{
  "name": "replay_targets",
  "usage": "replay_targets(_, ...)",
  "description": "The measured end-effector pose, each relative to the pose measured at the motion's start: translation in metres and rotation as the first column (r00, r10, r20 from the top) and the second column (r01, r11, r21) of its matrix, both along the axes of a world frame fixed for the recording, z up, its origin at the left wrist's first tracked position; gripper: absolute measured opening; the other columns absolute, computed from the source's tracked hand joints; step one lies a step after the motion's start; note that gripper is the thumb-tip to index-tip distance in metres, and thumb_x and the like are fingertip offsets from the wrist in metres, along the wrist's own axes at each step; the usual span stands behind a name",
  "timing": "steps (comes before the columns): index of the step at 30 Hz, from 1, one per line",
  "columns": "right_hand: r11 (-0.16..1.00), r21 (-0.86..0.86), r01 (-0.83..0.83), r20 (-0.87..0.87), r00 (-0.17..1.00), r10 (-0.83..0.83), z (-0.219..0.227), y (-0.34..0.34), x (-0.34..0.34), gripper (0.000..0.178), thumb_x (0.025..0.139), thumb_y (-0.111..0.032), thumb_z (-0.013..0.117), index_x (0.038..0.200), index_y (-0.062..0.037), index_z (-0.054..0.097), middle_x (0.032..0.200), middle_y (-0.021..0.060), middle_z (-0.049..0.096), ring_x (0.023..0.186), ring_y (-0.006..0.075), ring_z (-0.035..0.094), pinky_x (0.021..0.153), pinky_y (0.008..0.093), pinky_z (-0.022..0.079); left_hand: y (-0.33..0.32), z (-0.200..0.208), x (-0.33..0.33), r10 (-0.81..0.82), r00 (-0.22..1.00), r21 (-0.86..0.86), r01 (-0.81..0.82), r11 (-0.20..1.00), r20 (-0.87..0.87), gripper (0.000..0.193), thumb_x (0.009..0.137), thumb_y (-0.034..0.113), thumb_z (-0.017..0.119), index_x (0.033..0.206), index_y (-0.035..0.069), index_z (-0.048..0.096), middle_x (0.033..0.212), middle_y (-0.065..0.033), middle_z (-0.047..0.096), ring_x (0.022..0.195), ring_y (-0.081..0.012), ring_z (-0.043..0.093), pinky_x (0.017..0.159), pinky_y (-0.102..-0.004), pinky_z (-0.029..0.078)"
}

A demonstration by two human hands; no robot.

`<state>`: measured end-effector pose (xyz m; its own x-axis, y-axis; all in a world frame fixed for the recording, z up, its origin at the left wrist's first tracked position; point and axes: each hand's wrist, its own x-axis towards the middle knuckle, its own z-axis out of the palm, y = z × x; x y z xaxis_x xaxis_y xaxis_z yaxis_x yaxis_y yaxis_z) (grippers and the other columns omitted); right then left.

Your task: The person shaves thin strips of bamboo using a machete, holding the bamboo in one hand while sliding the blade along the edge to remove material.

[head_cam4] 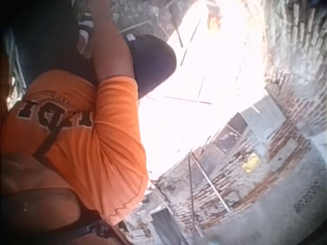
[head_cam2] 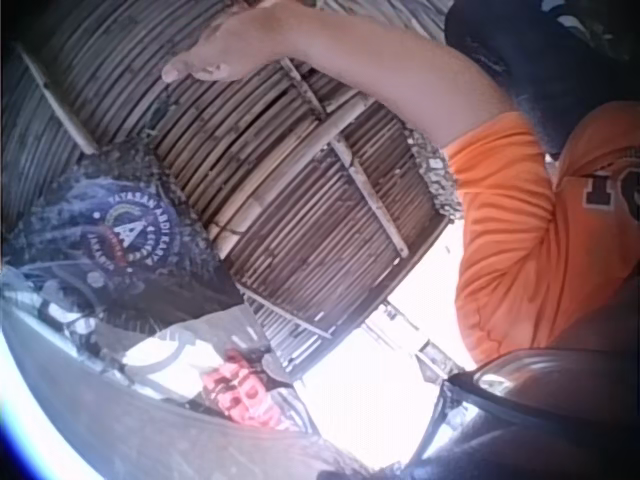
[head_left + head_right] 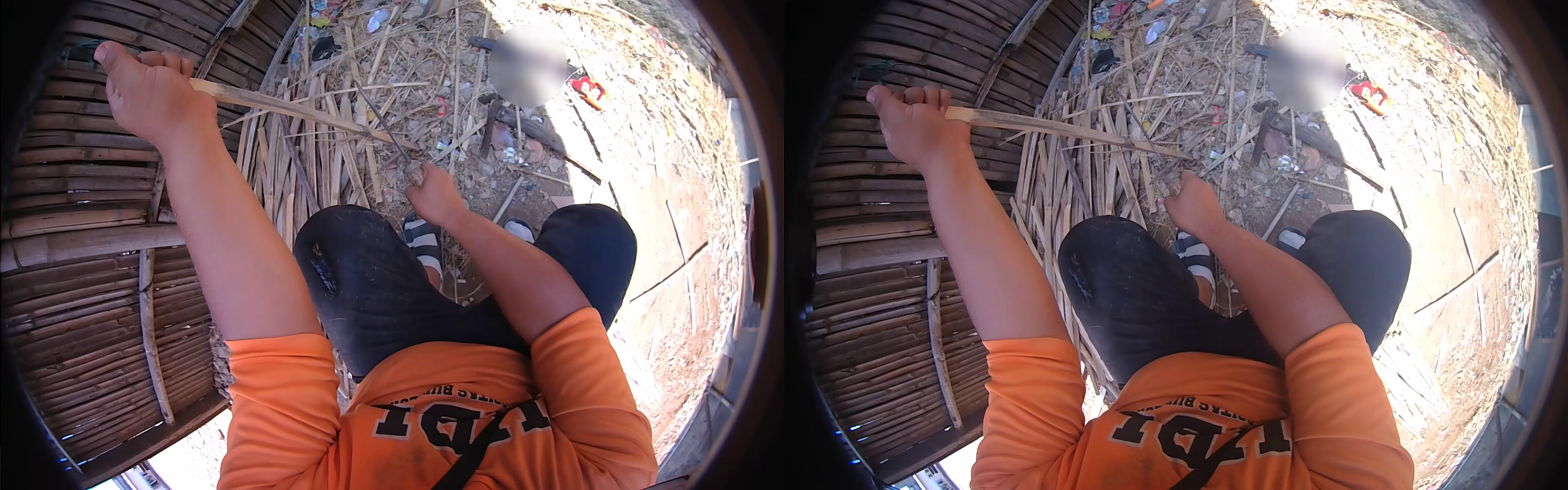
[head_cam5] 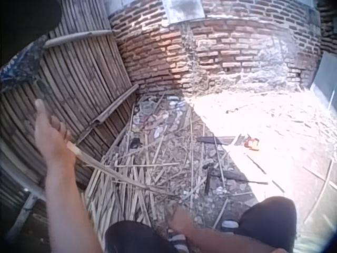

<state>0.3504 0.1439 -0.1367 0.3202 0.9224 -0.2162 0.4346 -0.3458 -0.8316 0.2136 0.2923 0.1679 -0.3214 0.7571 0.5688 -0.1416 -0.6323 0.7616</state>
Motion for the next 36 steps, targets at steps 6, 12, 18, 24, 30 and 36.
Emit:
replay_targets(6, 0.981, 0.168, 0.1, -0.089, 0.992, -0.086, 0.043, 0.001, -0.016, 0.054, 0.082, -0.02, 0.069, 0.124, 0.0095, 0.054, 0.094, 0.032, 0.068, 0.093, 0.0467, 0.068, 0.083, 0.0525, 0.052, 0.003, -0.002, -0.009, -0.026, 1.0, -0.008, 0.026, 1.0, 0.013, 0.038, 0.106, 0.038, 0.049, 0.086, 0.009, 0.036, 0.063, 0.0017, 0.025, 0.053, -0.0123, 0.024, 0.051, -0.0309, 0.028)
replay_targets(12, 0.985, -0.166, -0.043, 0.045, 0.998, 0.051, -0.045, -0.002, -0.006, 0.05, 0.08, -0.022, 0.068, 0.12, 0.0067, 0.057, 0.095, 0.0324, 0.068, 0.099, 0.0467, 0.068, 0.089, 0.0505, 0.053, 0.004, -0.001, -0.008, 0.046, 0.999, -0.042, -0.045, 0.998, 0.025, 0.04, 0.105, 0.039, 0.05, 0.079, 0.013, 0.035, 0.062, 0.0018, 0.025, 0.053, -0.0126, 0.022, 0.05, -0.0301, 0.026)
replay_targets(18, 0.99, 0.104, 0.098, -0.068, 0.993, -0.091, 0.013, 0.011, 0.009, 0.044, 0.082, -0.025, 0.071, 0.11, 0.0074, 0.06, 0.084, 0.0257, 0.068, 0.083, 0.0404, 0.069, 0.077, 0.0473, 0.052, 0.01, -0.004, -0.043, -0.355, 0.933, 0.009, 0.355, 0.935, 0.055, 0.053, 0.097, 0.056, 0.056, 0.071, 0.016, 0.033, 0.056, 0.003, 0.025, 0.05, -0.0115, 0.021, 0.05, -0.0289, 0.022)
replay_targets(24, 0.977, 0.212, 0.033, -0.184, 0.983, 0.007, 0.082, 0.014, 0.017, 0.045, 0.081, -0.02, 0.07, 0.115, 0.007, 0.059, 0.083, 0.0262, 0.069, 0.082, 0.0407, 0.07, 0.076, 0.045, 0.054, 0.011, -0.001, -0.052, -0.674, 0.731, 0.01, 0.679, 0.734, -0.108, 0.058, 0.092, 0.063, 0.06, 0.065, 0.021, 0.031, 0.055, 0.0052, 0.025, 0.05, -0.0101, 0.02, 0.052, -0.028, 0.02)
replay_targets(30, 0.997, -0.053, -0.063, -0.007, 0.998, 0.063, -0.002, 0.006, 0.007, 0.045, 0.08, -0.023, 0.069, 0.112, 0.0073, 0.059, 0.089, 0.0289, 0.069, 0.089, 0.0435, 0.069, 0.082, 0.049, 0.053, 0.023, -0.001, -0.043, -0.763, 0.631, -0.002, 0.77, 0.638, -0.141, 0.055, 0.096, 0.052, 0.06, 0.064, 0.022, 0.028, 0.055, 0.0069, 0.025, 0.05, -0.0089, 0.019, 0.052, -0.0281, 0.019)
replay_targets(36, 1.0, -0.023, 0.01, -0.034, 0.999, -0.011, 0.012, 0.015, 0.023, 0.045, 0.08, -0.023, 0.067, 0.111, 0.0083, 0.059, 0.094, 0.0309, 0.069, 0.095, 0.0469, 0.067, 0.086, 0.0497, 0.053, 0.031, -0.002, -0.05, -0.892, 0.442, -0.011, 0.896, 0.445, -0.098, 0.049, 0.098, 0.04, 0.058, 0.063, 0.022, 0.029, 0.055, 0.0079, 0.025, 0.048, -0.0075, 0.02, 0.052, -0.0275, 0.02)
